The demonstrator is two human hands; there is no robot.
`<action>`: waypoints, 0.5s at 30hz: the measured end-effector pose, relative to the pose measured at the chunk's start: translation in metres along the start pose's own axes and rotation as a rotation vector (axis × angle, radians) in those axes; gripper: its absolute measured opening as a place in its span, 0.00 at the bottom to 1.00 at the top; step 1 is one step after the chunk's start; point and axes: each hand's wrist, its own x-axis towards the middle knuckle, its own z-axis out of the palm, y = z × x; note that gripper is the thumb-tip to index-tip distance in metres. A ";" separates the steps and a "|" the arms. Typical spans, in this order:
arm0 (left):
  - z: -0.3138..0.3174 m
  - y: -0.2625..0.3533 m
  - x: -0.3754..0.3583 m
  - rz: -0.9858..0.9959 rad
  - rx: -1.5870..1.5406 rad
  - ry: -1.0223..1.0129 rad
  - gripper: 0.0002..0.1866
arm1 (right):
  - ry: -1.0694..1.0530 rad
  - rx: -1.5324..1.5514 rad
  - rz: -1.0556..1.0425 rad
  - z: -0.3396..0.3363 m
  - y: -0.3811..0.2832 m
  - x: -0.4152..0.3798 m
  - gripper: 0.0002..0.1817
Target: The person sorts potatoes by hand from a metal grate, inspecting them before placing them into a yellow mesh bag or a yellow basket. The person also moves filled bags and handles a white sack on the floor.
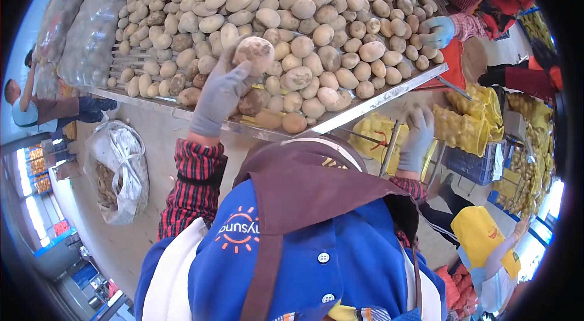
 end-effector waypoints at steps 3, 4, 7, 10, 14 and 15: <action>0.016 0.005 -0.005 -0.010 -0.111 -0.106 0.33 | -0.331 0.005 -0.183 0.078 -0.084 0.001 0.14; 0.020 0.008 -0.005 -0.012 -0.119 -0.124 0.33 | -0.451 0.167 -0.002 0.101 -0.121 -0.006 0.15; 0.027 0.020 -0.007 -0.013 -0.072 -0.239 0.36 | -0.787 0.266 -0.025 0.144 -0.167 -0.020 0.29; 0.026 0.021 -0.009 0.045 -0.084 -0.299 0.36 | -0.812 0.315 -0.068 0.174 -0.197 -0.039 0.31; 0.015 0.024 -0.014 0.039 -0.051 -0.291 0.35 | -0.753 0.209 -0.250 0.191 -0.193 -0.049 0.33; 0.015 0.025 -0.016 -0.024 -0.057 -0.307 0.33 | -0.734 0.120 -0.252 0.189 -0.194 -0.051 0.34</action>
